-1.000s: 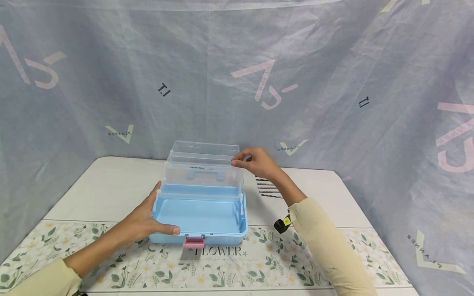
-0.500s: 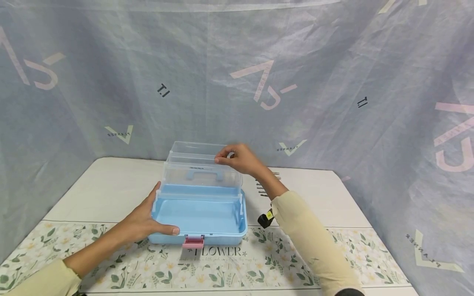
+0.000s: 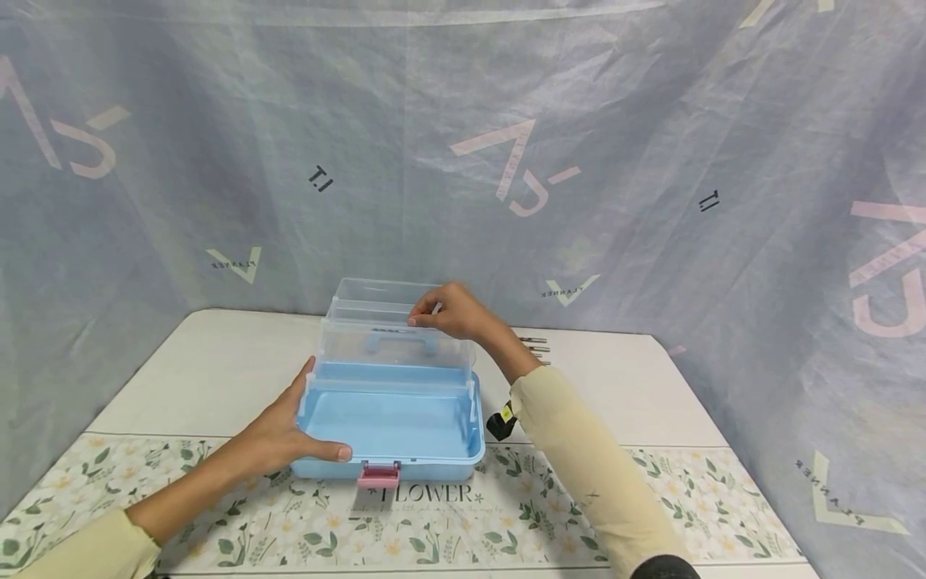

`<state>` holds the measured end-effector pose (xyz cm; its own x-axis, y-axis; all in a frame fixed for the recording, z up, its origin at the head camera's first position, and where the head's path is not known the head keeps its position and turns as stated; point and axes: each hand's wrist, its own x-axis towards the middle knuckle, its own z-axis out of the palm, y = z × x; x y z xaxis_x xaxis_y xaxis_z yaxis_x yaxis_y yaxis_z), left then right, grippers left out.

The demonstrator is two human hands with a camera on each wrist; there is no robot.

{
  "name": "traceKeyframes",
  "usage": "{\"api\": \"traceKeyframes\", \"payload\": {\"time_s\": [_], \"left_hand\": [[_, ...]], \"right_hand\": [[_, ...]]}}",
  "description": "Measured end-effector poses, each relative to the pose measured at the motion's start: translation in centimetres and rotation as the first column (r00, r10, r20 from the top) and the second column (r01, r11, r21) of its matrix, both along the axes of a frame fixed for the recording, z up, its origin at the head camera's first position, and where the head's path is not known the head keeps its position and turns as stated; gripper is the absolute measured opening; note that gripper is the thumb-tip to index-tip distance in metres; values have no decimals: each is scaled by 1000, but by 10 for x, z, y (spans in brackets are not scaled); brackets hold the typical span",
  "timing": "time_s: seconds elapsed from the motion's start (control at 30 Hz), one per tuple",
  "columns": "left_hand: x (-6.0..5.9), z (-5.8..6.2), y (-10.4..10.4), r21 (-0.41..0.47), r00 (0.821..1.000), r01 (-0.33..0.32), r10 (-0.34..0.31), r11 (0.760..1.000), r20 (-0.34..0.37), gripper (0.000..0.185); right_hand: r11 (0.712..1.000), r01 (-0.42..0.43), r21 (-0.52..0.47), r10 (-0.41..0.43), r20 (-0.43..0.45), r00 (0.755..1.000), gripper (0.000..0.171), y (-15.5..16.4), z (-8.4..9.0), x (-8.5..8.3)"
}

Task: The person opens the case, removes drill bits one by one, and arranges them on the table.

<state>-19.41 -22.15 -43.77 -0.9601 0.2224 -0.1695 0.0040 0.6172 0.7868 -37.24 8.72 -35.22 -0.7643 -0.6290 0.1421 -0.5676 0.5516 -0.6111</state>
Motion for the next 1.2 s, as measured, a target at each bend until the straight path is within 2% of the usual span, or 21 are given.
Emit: {"api": "traceKeyframes", "payload": {"time_s": [0.13,0.43,0.73,1.07,1.2], "left_hand": [[0,0,0,-7,1000,0,0,1000,-2,165],[0,1,1,-4,1000,-5,5,1000,1,166],[-1,1,1,-1,1000,-10,10,1000,7,166],[-1,0,1,-3,1000,-10,10,1000,-1,167],[-1,0,1,-7,1000,-8,8,1000,-3,167]], "right_hand": [[1000,-2,18,1,21,1000,16,-2,-1,-2],[999,13,47,-12,-15,1000,11,-5,-1,-3],[999,13,52,-13,-9,1000,16,-5,-4,-4],[996,22,89,-18,-53,998,13,-6,-2,-6],[996,18,82,-16,-27,999,15,-5,-4,-7]]}}
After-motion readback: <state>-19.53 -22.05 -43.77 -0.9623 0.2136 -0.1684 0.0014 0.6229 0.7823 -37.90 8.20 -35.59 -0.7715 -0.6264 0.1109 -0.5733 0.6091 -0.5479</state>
